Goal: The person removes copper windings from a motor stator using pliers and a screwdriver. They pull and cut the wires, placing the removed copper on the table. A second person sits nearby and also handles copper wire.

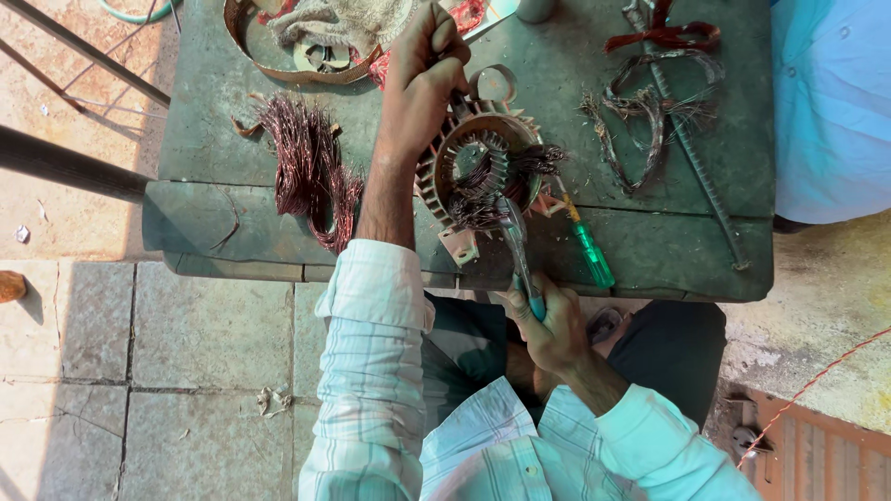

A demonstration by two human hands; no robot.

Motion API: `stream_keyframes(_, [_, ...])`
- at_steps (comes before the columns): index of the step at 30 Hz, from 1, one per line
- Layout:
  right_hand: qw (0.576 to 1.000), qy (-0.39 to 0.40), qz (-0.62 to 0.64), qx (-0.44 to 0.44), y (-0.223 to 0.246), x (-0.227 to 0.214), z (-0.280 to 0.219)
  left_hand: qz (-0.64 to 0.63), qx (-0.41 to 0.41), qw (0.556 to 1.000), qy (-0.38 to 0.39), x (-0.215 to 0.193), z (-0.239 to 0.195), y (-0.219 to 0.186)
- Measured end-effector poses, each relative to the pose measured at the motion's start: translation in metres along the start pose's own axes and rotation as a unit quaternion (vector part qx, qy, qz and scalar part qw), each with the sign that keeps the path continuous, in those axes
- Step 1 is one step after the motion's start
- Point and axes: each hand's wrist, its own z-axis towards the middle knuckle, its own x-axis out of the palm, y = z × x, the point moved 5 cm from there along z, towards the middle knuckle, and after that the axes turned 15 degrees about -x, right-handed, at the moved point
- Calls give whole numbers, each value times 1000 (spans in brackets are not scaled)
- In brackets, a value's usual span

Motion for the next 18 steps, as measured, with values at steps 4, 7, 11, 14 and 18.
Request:
stream_keyframes(4, [998,21,49,31,4,-1,-4,54,-2,998,-29,3,-5,-2])
stream_keyframes(7, [998,55,-12,4,14,-11,-5,70,-3,997,-40,13,-11,-19])
stream_keyframes(11, [978,100,-179,-33,18,-26,-25,195,18,978,-72,52,-47,-45])
stream_keyframes(14, [980,130,-141,60,0,-34,-48,335,94,936,-60,89,-80,-72])
stream_keyframes(18, [978,155,-115,82,-17,-35,-70,415,161,895,-39,132,-117,-82])
